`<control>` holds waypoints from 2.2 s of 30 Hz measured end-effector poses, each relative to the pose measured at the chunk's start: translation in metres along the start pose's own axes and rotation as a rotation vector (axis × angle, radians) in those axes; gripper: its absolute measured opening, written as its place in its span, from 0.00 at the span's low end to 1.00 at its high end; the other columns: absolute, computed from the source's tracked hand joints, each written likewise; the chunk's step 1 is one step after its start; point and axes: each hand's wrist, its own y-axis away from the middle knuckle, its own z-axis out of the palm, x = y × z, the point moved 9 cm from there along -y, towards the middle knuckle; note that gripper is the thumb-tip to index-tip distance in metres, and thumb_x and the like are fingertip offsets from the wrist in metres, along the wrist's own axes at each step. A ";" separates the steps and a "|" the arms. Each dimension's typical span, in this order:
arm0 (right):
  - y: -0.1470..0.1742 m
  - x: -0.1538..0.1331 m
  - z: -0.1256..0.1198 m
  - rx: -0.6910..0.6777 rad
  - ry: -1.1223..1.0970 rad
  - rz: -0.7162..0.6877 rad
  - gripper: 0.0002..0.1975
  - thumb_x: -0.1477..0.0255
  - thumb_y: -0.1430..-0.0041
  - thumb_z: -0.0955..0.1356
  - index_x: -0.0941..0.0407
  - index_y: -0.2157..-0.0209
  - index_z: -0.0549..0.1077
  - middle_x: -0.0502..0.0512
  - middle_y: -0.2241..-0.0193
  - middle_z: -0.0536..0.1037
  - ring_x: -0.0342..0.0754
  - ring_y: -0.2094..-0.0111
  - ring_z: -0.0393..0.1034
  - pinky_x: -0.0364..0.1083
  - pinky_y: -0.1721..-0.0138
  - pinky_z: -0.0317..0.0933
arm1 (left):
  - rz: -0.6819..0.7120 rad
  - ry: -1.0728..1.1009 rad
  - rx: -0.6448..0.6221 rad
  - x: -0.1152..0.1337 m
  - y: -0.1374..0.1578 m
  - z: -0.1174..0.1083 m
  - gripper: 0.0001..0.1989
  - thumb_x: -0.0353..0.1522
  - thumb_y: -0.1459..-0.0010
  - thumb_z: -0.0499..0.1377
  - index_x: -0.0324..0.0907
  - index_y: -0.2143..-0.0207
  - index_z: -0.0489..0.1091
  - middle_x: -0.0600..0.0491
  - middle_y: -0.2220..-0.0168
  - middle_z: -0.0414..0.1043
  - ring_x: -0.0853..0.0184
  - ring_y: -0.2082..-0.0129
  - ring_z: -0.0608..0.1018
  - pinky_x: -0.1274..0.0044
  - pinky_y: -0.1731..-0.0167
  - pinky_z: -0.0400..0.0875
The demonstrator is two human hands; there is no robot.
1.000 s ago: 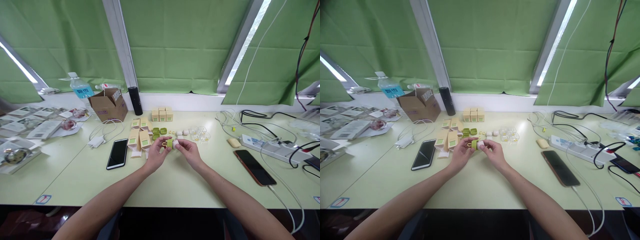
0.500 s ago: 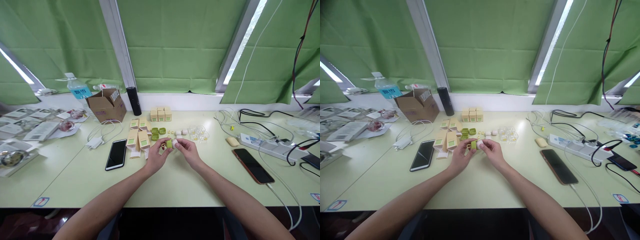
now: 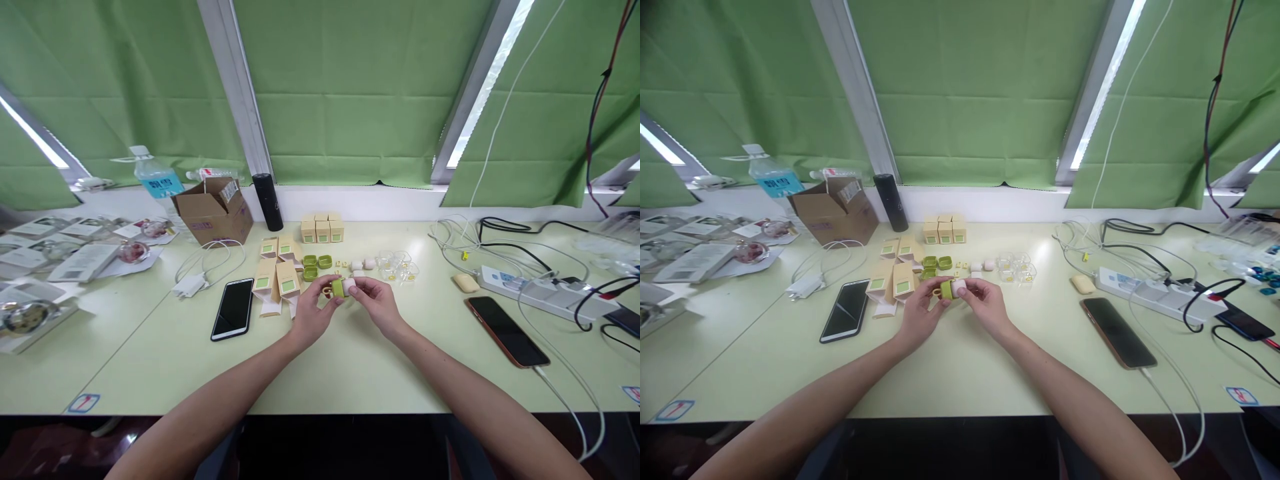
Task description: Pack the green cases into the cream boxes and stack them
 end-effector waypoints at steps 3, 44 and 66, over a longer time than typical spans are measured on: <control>0.000 0.000 0.000 -0.006 0.006 0.004 0.21 0.51 0.50 0.77 0.54 0.63 0.84 0.57 0.64 0.85 0.53 0.62 0.78 0.51 0.57 0.71 | -0.014 0.038 -0.008 -0.002 0.000 0.001 0.17 0.38 0.39 0.64 0.46 0.48 0.74 0.47 0.51 0.77 0.63 0.56 0.78 0.71 0.55 0.74; 0.002 -0.008 0.006 -0.061 -0.027 -0.013 0.20 0.51 0.50 0.77 0.54 0.68 0.84 0.53 0.73 0.82 0.51 0.68 0.75 0.50 0.63 0.70 | -0.073 0.167 -0.075 -0.009 -0.001 0.008 0.21 0.44 0.39 0.65 0.45 0.47 0.75 0.44 0.46 0.77 0.59 0.50 0.78 0.68 0.49 0.74; 0.006 0.001 0.011 -0.033 0.091 -0.004 0.18 0.53 0.47 0.76 0.54 0.66 0.84 0.55 0.69 0.83 0.50 0.68 0.74 0.46 0.68 0.67 | 0.125 -0.245 -0.111 0.014 0.007 0.015 0.23 0.33 0.33 0.58 0.46 0.38 0.60 0.41 0.44 0.67 0.56 0.47 0.74 0.68 0.54 0.74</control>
